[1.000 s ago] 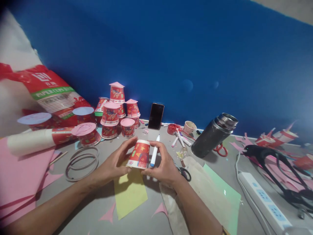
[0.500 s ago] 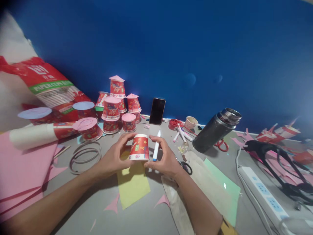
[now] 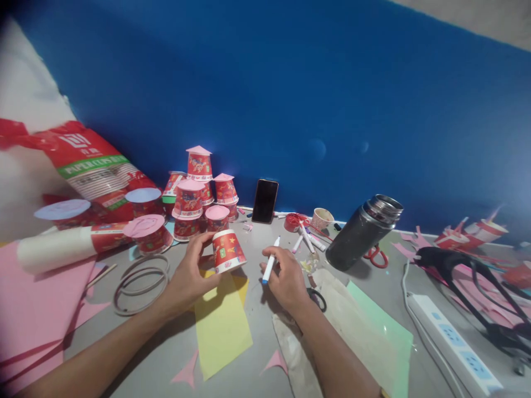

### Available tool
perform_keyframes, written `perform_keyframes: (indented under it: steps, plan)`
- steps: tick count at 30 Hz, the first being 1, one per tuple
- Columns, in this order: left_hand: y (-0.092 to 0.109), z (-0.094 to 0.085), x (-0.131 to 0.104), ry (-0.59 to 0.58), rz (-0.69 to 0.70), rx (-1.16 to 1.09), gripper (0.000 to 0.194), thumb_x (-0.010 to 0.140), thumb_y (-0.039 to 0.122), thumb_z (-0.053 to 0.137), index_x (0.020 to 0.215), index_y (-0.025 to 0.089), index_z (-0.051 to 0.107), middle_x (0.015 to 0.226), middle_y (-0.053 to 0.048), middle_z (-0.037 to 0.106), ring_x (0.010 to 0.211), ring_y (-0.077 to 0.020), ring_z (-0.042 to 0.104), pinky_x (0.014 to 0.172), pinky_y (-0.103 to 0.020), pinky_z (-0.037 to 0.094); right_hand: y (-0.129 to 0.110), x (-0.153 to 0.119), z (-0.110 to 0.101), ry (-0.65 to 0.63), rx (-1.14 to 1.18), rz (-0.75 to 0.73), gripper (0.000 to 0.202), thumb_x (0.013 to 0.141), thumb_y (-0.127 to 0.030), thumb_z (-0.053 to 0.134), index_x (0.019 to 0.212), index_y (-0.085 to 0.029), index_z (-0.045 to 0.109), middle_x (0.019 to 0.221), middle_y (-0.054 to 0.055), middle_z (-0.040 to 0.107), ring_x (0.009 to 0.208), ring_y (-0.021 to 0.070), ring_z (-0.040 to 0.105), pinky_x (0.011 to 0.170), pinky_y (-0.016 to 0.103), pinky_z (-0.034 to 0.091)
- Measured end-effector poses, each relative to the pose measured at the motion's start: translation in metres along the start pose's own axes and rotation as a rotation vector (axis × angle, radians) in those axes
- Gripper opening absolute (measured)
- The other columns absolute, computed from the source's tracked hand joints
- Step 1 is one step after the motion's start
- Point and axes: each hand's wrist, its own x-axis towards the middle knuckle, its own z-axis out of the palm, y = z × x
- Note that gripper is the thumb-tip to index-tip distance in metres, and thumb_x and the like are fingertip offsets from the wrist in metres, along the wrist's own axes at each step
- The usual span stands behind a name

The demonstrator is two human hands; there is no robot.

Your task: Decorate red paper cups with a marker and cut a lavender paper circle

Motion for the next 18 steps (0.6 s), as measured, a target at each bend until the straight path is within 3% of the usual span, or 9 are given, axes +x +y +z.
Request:
perform_keyframes:
  steps: [4,6,12,18]
  plan:
    - [0.0049,0.0014,-0.0004,-0.067,-0.127,-0.119,0.073,0.077,0.039,0.082,0.139,0.025,0.045,0.147,-0.015,0.049,0.12,-0.0305,0.069,0.103,-0.052,0.06,-0.0034,-0.0003,0.0001,-0.036,0.009,0.033,0.021,0.093,-0.031,0.064,0.111,-0.025,0.072,0.11,0.009,0.077,0.092,0.0265,0.073,0.084,0.041,0.056]
    - [0.0077,0.0008,-0.0009,-0.08,-0.138,-0.116,0.075,0.076,0.04,0.082,0.14,0.025,0.046,0.148,-0.015,0.049,0.12,-0.0316,0.069,0.102,-0.053,0.061,-0.0033,-0.0006,0.0008,-0.05,0.018,0.045,0.021,0.092,-0.032,0.064,0.11,-0.025,0.072,0.109,0.009,0.077,0.092,0.0264,0.073,0.085,0.041,0.057]
    - [0.0073,-0.0005,-0.0026,-0.058,-0.057,-0.018,0.076,0.073,0.033,0.082,0.14,0.025,0.046,0.147,-0.014,0.048,0.124,-0.0331,0.066,0.097,-0.05,0.063,-0.0013,-0.0015,0.0019,-0.043,0.033,0.04,0.02,0.092,-0.033,0.064,0.108,-0.025,0.072,0.109,0.008,0.078,0.096,0.0273,0.074,0.086,0.042,0.057]
    - [0.0007,0.0003,-0.0023,-0.03,0.033,0.045,0.073,0.076,0.023,0.072,0.143,0.025,0.043,0.148,-0.013,0.045,0.138,-0.0332,0.055,0.106,-0.05,0.06,-0.0027,-0.0013,0.0002,-0.038,0.028,0.017,0.018,0.092,-0.032,0.063,0.105,-0.025,0.073,0.106,0.008,0.079,0.093,0.0254,0.074,0.082,0.038,0.056]
